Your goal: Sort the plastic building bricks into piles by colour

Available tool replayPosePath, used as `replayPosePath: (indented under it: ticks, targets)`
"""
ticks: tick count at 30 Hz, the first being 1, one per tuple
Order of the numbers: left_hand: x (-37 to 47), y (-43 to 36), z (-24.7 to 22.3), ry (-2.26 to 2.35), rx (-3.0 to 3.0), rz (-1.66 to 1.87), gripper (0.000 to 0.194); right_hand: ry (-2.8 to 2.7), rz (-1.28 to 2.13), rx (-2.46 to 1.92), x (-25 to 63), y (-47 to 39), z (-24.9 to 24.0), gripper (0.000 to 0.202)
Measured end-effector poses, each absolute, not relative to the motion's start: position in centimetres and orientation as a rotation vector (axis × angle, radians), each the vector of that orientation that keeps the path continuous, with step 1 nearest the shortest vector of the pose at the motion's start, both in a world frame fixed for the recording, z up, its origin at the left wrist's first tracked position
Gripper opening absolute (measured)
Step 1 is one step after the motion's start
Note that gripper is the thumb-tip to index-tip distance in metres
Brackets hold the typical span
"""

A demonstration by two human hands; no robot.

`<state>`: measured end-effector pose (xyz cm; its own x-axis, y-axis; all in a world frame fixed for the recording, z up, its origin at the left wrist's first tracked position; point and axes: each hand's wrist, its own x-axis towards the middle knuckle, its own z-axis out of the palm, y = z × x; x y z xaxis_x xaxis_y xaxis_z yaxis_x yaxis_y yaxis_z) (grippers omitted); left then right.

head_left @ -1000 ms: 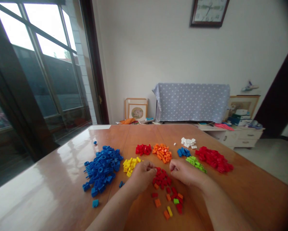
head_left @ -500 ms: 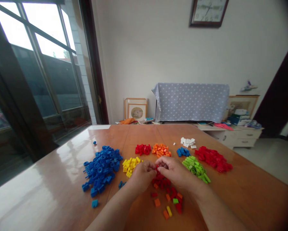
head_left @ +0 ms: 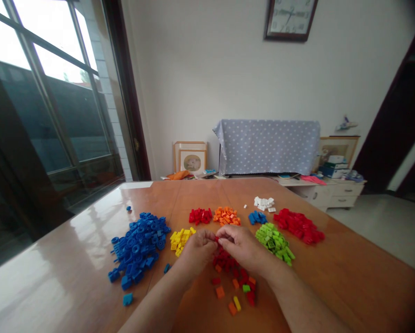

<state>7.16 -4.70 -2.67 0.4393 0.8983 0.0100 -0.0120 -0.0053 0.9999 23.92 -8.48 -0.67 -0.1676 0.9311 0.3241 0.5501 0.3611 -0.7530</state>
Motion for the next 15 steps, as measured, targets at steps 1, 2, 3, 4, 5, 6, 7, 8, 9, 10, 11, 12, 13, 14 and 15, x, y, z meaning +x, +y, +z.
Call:
replayPosePath:
  ticks: [1, 2, 3, 4, 5, 6, 7, 8, 9, 10, 11, 12, 13, 14, 15]
  targets:
    - [7.1, -4.8, -2.5, 0.862, 1.377, 0.880, 0.013, -1.844, 0.599, -1.283, 23.9, -8.5, -0.6, 0.012]
    - [7.1, -4.9, -2.3, 0.860, 1.363, 0.882, 0.014, -1.847, 0.588, -1.272, 23.9, -8.5, -0.6, 0.012]
    - [7.0, -4.9, -2.2, 0.855, 1.347, 0.885, 0.016, -1.841, 0.579, -1.267, 23.8, -8.5, -0.6, 0.013]
    - [7.0, -5.0, -2.1, 0.846, 1.332, 0.886, 0.018, -1.829, 0.576, -1.271, 23.8, -8.5, -0.6, 0.012]
    - [7.0, -5.0, -2.1, 0.839, 1.323, 0.886, 0.019, -1.816, 0.578, -1.281, 23.8, -8.4, -0.7, 0.012]
    - [6.9, -4.9, -2.1, 0.834, 1.321, 0.884, 0.020, -1.804, 0.581, -1.295, 23.7, -8.4, -0.8, 0.011]
    - [6.9, -4.9, -2.2, 0.833, 1.320, 0.882, 0.020, -1.796, 0.582, -1.310, 23.7, -8.4, -0.9, 0.010]
    - [6.9, -4.7, -2.4, 0.834, 1.318, 0.882, 0.021, -1.795, 0.581, -1.322, 23.7, -8.4, -0.9, 0.009]
    - [6.9, -4.5, -2.6, 0.836, 1.312, 0.882, 0.022, -1.800, 0.580, -1.328, 23.7, -8.4, -1.0, 0.009]
    - [6.9, -4.3, -2.8, 0.836, 1.303, 0.879, 0.023, -1.807, 0.584, -1.326, 23.6, -8.5, -1.0, 0.009]
    - [6.9, -4.1, -3.0, 0.833, 1.288, 0.877, 0.024, -1.812, 0.597, -1.320, 23.6, -8.6, -0.9, 0.009]
    - [7.0, -3.9, -3.1, 0.827, 1.269, 0.877, 0.025, -1.816, 0.618, -1.313, 23.5, -8.6, -0.9, 0.010]
    - [7.0, -3.8, -3.3, 0.818, 1.249, 0.877, 0.026, -1.816, 0.633, -1.310, 23.4, -8.7, -0.8, 0.012]
    - [7.0, -3.7, -3.3, 0.806, 1.228, 0.879, 0.027, -1.815, 0.639, -1.315, 23.4, -8.8, -0.7, 0.013]
    - [7.0, -3.6, -3.3, 0.793, 1.205, 0.882, 0.027, -1.814, 0.628, -1.326, 23.3, -8.9, -0.6, 0.014]
